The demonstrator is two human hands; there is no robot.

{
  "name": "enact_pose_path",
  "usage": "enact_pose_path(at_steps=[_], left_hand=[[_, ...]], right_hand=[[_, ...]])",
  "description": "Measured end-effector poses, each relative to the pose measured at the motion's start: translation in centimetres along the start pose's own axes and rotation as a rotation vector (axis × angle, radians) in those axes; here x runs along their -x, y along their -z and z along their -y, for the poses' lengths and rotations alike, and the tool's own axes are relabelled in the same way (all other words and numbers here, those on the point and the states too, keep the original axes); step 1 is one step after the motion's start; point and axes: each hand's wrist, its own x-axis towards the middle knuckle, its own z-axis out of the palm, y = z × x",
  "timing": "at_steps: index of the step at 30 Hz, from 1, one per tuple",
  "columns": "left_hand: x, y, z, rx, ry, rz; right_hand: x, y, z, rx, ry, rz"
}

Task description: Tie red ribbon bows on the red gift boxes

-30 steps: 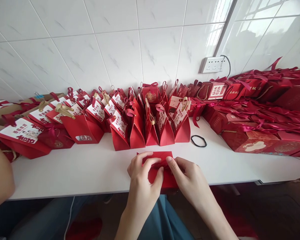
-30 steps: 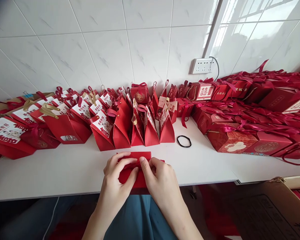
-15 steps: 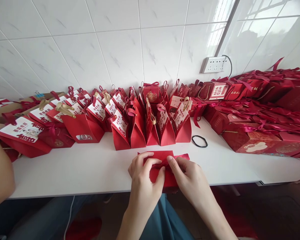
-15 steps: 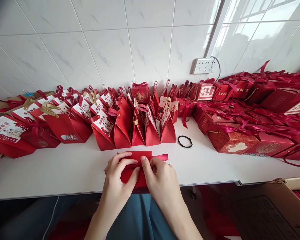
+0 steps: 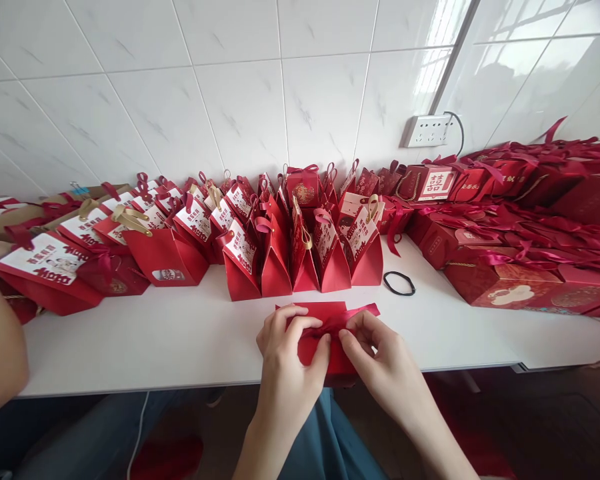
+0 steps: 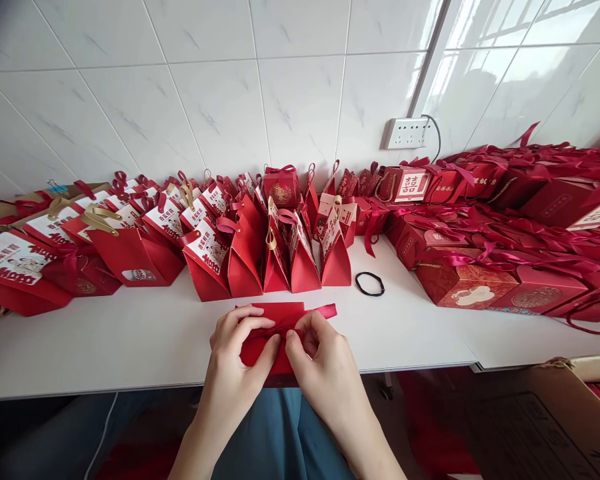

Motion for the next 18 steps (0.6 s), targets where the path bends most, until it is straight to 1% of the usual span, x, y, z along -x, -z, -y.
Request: enact_pose_path(at_steps=[2, 4, 5, 7, 8, 9, 11, 12, 14, 18], left_hand=[[0.1, 0.1, 0.1, 0.027, -0.006, -0.021], [0.2, 0.4, 0.3, 0.08, 0.021, -0.089], [0.3, 0.5, 0.5, 0.113, 0.072, -0.143], [0.3, 0.9, 0.9, 0.187, 0.254, -0.217], [0.2, 1.0, 1.1, 0.229, 0.37, -0.213], [0.2, 1.1, 1.2, 0.279, 0.48, -0.174], [-0.1, 1.2, 1.3, 0.386, 0.627, -0.046], [-0.3, 1.2, 1.3, 0.437, 0.662, 0.006], [-0.5, 1.2, 1.2, 0.523, 0.676, 0.045], [-0.1, 0.9, 1.2, 0.684, 0.707, 0.016]], right_hand=[[0.0, 0.1, -0.1, -0.045, 0.002, 0.013], [0.1, 0.2, -0.2, -0.071, 0.004, 0.013], [0.1, 0.3, -0.2, -0.074, 0.005, 0.011], [0.1, 0.3, -0.3, -0.065, 0.004, 0.016], [0.1, 0.3, -0.3, -0.056, 0.002, 0.019], [0.1, 0.3, -0.3, -0.047, -0.001, 0.02], [0.1, 0.3, -0.3, -0.034, -0.014, 0.012], [0.0, 0.2, -0.4, -0.03, -0.019, 0.006], [0.0, 0.1, -0.5, -0.028, -0.028, 0.0], [-0.1, 0.0, -0.9, -0.089, -0.044, 0.015]])
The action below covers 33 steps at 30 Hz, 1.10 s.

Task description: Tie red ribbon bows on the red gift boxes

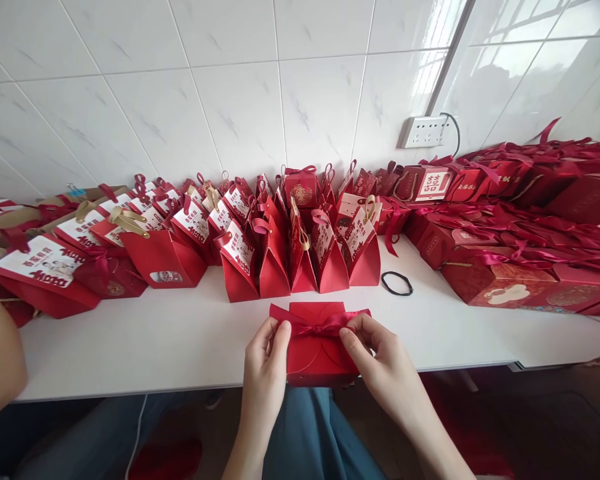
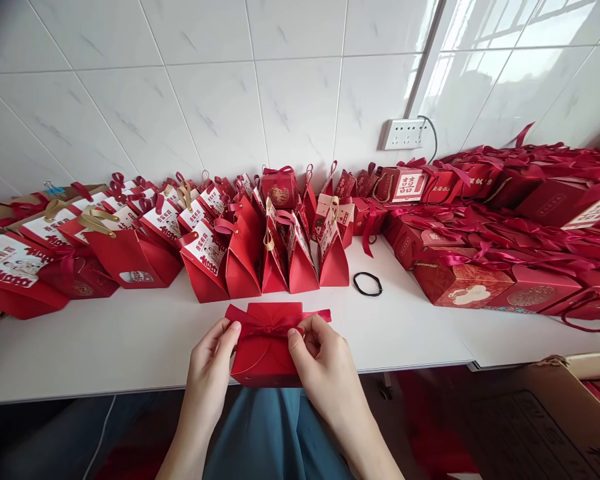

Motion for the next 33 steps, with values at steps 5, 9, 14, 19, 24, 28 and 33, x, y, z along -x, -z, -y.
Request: enact_pose_path(at_steps=[5, 9, 14, 19, 24, 28, 33], left_hand=[[0.4, 0.2, 1.1, 0.24, 0.067, 0.04], [0.6, 0.1, 1.1, 0.34, 0.089, 0.08], [0.7, -0.4, 1.1, 0.433, 0.076, 0.056], [0.9, -1.0, 1.4, 0.485, 0.068, -0.007], [1.2, -1.4, 1.4, 0.501, 0.061, -0.045], [1.3, -1.6, 1.5, 0.508, 0.059, -0.065], [1.2, -1.6, 1.7, 0.521, 0.063, -0.057]], right_hand=[[-0.4, 0.2, -0.8, -0.266, -0.057, 0.096], [-0.8, 0.3, -1.1, -0.444, -0.116, 0.166], [-0.9, 0.4, -1.3, -0.577, -0.158, 0.199], [-0.7, 0.3, -1.7, -0.71, -0.15, 0.199], [-0.6, 0.0, -1.9, -0.794, -0.169, 0.185], [-0.5, -0.1, -2.0, -0.827, -0.192, 0.162], [-0.8, -0.1, -2.6, -0.886, -0.174, 0.185]])
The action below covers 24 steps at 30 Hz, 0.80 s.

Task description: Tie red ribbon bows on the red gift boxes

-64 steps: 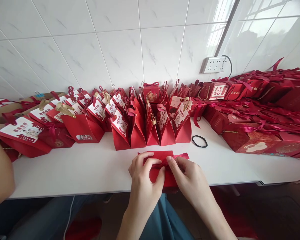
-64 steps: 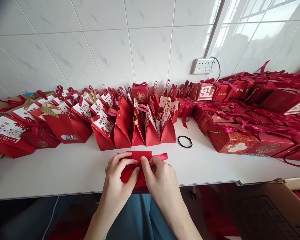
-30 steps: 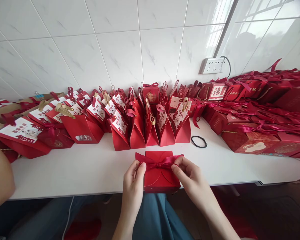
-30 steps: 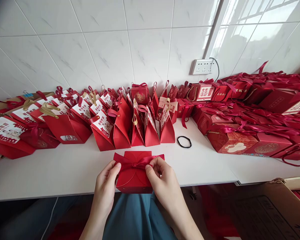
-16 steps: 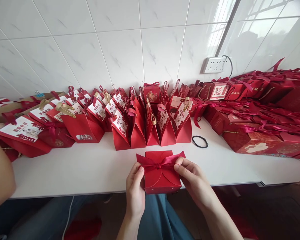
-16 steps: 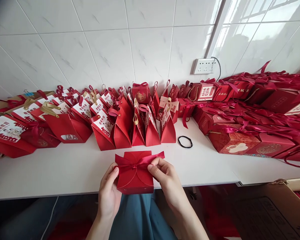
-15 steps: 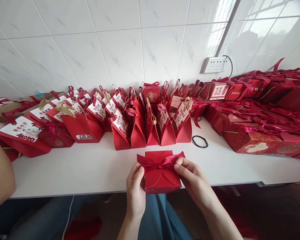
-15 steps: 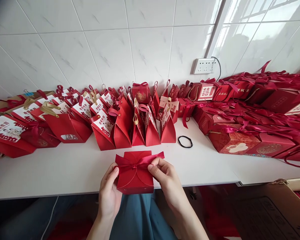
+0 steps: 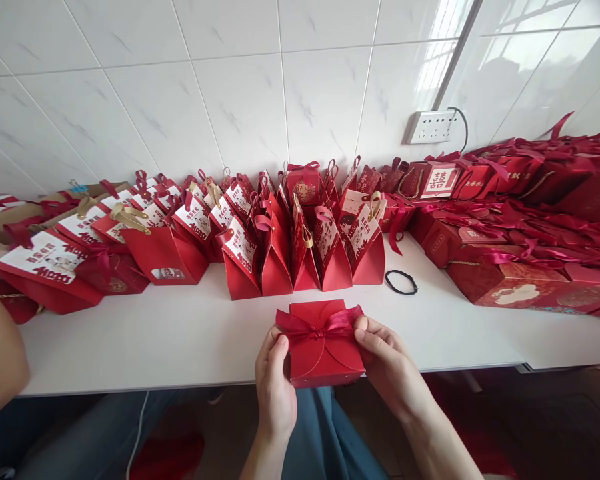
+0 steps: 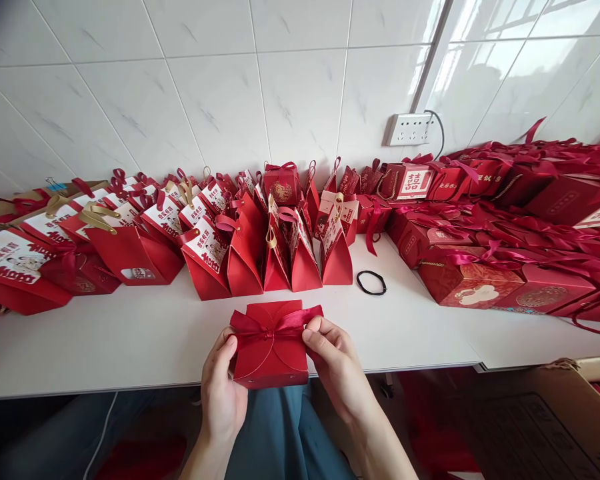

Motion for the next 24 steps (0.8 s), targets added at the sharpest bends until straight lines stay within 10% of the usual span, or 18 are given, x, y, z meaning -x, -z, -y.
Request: enact_pose_path(at_steps=[24], left_hand=[[-0.8, 0.6, 0.1, 0.022, 0.061, 0.076]], right_hand=[[-1.3, 1.3, -1.3, -0.016, 0.017, 0.061]])
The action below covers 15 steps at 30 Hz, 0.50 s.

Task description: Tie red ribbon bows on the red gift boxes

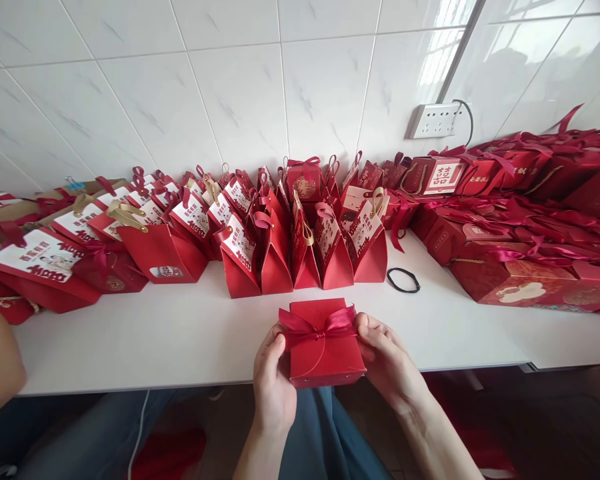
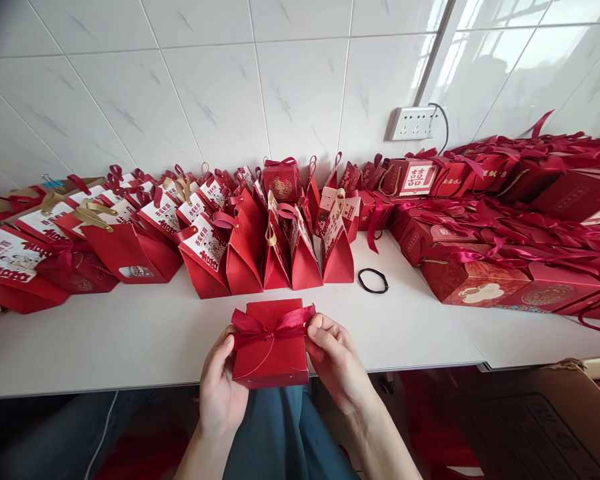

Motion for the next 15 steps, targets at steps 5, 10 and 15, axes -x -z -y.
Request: enact_pose_path(at_steps=[5, 10, 15], left_hand=[[0.1, 0.1, -0.4, -0.079, -0.02, 0.001], [-0.4, 0.7, -1.0, -0.195, -0.025, 0.035], [-1.1, 0.8, -1.4, -0.336, -0.045, 0.024]], right_hand=[[0.5, -0.1, -0.1, 0.095, 0.024, -0.044], [0.9, -0.4, 0.5, 0.218, 0.023, -0.077], [0.8, -1.4, 2.0, 0.396, 0.035, -0.114]])
